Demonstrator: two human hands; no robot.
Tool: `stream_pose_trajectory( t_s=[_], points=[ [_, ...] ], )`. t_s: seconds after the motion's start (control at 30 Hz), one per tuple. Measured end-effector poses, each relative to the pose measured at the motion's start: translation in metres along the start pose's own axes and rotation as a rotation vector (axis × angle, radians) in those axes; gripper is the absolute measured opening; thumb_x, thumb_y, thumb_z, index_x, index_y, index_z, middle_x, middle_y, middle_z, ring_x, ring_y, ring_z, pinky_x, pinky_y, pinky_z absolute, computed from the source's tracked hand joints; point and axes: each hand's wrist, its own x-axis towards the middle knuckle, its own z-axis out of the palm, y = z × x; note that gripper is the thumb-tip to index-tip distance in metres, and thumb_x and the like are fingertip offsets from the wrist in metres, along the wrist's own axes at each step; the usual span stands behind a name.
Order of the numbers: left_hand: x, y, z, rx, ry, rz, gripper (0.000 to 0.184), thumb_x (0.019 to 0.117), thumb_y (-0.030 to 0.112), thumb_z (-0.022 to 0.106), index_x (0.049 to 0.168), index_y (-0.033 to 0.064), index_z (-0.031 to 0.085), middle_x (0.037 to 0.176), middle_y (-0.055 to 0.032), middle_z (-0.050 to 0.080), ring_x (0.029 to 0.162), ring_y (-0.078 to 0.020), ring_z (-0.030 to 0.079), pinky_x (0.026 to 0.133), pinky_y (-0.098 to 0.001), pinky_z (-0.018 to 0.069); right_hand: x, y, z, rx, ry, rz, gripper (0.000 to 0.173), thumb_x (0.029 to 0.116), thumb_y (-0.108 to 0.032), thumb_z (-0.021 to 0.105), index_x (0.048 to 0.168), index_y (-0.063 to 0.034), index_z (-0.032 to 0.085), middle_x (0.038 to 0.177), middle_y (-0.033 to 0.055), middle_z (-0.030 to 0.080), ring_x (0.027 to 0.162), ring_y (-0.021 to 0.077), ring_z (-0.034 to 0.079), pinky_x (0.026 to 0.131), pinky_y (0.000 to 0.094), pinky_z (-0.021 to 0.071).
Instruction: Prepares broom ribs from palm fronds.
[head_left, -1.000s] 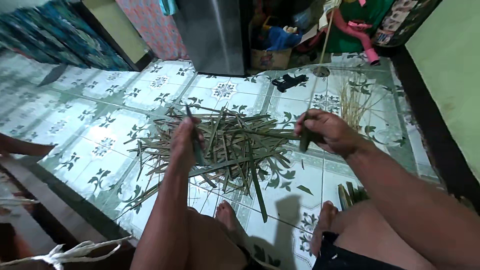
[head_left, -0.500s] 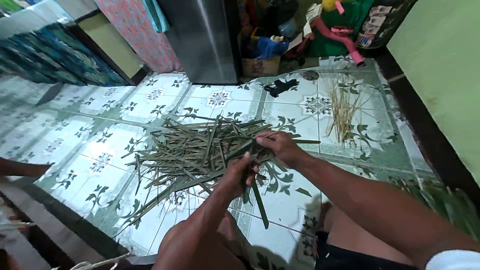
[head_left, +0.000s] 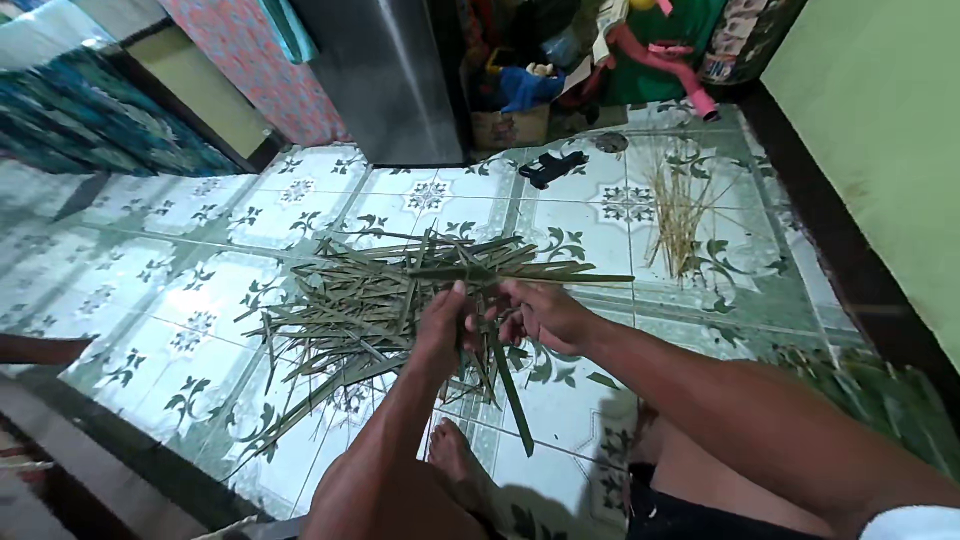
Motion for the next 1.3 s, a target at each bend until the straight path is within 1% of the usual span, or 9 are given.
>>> stream_pose_trajectory(
  t_s=[0.07, 0.17, 0.23, 0.33, 0.53, 0.67, 0.9, 1.07, 1.3],
  points=[
    [0.002, 0.011, -0.008, 0.002, 0.108, 0.019, 0.038, 0.1119, 0.032, 0.033, 0.089, 0.0085, 0.053, 0.058, 0.0008, 0.054, 0.041, -0.0068, 0.049, 0.041, -0.0202, 0.0461, -0.012, -0.010, 0.007, -0.229, -0.104, -0.040, 0.043, 0.1123, -0.029, 0.031, 0.132, -0.0022, 0.057, 0.109, 0.0068, 0.070, 0.079, 0.0134, 0.069, 0.070, 0.0288, 0.0593],
    [0.004, 0.025, -0.022, 0.005, 0.185, 0.012, 0.037, 0.1113, 0.039, 0.036, 0.093, 0.0102, 0.052, 0.058, 0.0013, 0.052, 0.041, -0.0064, 0.048, 0.040, -0.0198, 0.0453, -0.034, -0.034, 0.011, -0.793, 0.049, -0.591, 0.030, 0.1064, -0.018, 0.048, 0.112, -0.0013, 0.073, 0.107, 0.0031, 0.072, 0.095, 0.0045, 0.067, 0.085, 0.0240, 0.0573],
    [0.002, 0.029, -0.024, 0.013, 0.192, -0.007, 0.039, 0.1108, 0.042, 0.037, 0.092, 0.0109, 0.051, 0.058, 0.0013, 0.051, 0.040, -0.0064, 0.047, 0.038, -0.0200, 0.0442, -0.032, -0.051, -0.004, -1.102, 0.188, -0.811, 0.030, 0.1026, -0.021, 0.053, 0.115, -0.0034, 0.074, 0.126, 0.0097, 0.066, 0.117, 0.0174, 0.063, 0.100, 0.0362, 0.0545],
    [0.000, 0.029, -0.022, 0.033, 0.170, -0.012, 0.038, 0.1106, 0.040, 0.038, 0.092, 0.0108, 0.052, 0.059, 0.0000, 0.051, 0.040, -0.0073, 0.046, 0.038, -0.0206, 0.0435, -0.016, -0.053, -0.034, -1.332, 0.170, -0.547, 0.040, 0.1030, -0.029, 0.055, 0.134, -0.0053, 0.064, 0.139, 0.0167, 0.059, 0.124, 0.0325, 0.059, 0.102, 0.0532, 0.0491],
    [0.002, 0.033, -0.011, 0.063, 0.132, 0.006, 0.029, 0.1112, 0.038, 0.037, 0.105, 0.0135, 0.051, 0.064, -0.0001, 0.051, 0.043, -0.0077, 0.047, 0.041, -0.0210, 0.0451, -0.002, -0.039, -0.035, -1.261, -0.025, -0.305, 0.031, 0.1085, -0.019, 0.046, 0.115, -0.0024, 0.071, 0.080, 0.0101, 0.068, 0.069, 0.0211, 0.065, 0.071, 0.0431, 0.0558],
    [0.002, 0.032, -0.009, 0.143, 0.087, 0.006, 0.027, 0.1081, 0.025, 0.048, 0.124, 0.0072, 0.059, 0.077, -0.0017, 0.058, 0.053, -0.0075, 0.052, 0.049, -0.0214, 0.0492, -0.002, -0.048, -0.036, -0.981, -0.016, -0.106, 0.033, 0.1108, -0.020, 0.042, 0.130, -0.0050, 0.064, 0.069, 0.0012, 0.060, 0.052, 0.0073, 0.048, 0.051, 0.0258, 0.0438],
    [-0.004, 0.021, -0.005, 0.422, -0.091, 0.082, 0.026, 0.1069, 0.015, 0.050, 0.126, 0.0024, 0.063, 0.077, -0.0051, 0.063, 0.062, -0.0127, 0.062, 0.061, -0.0286, 0.0577, -0.002, -0.051, -0.036, -0.762, -0.029, -0.048, 0.034, 0.1116, -0.024, 0.041, 0.127, -0.0089, 0.066, 0.065, -0.0019, 0.052, 0.049, 0.0043, 0.043, 0.047, 0.0205, 0.0375],
    [0.001, 0.014, -0.002, 0.509, -0.121, 0.109, 0.031, 0.1079, 0.021, 0.051, 0.132, 0.0053, 0.063, 0.074, -0.0023, 0.061, 0.057, -0.0085, 0.056, 0.054, -0.0228, 0.0505, -0.006, -0.051, -0.037, -0.627, -0.128, -0.091, 0.030, 0.1108, -0.019, 0.039, 0.111, -0.0049, 0.066, 0.061, -0.0046, 0.051, 0.047, 0.0014, 0.043, 0.045, 0.0164, 0.0370],
    [0.010, 0.008, -0.010, 0.709, -0.021, 0.174, 0.029, 0.1081, 0.028, 0.051, 0.109, 0.0050, 0.069, 0.073, -0.0001, 0.064, 0.060, -0.0079, 0.061, 0.060, -0.0261, 0.0556, -0.010, -0.053, -0.041, -0.605, -0.153, -0.099, 0.029, 0.1102, -0.019, 0.038, 0.105, -0.0067, 0.065, 0.060, -0.0063, 0.047, 0.047, 0.0006, 0.040, 0.045, 0.0163, 0.0346]
  ],
)
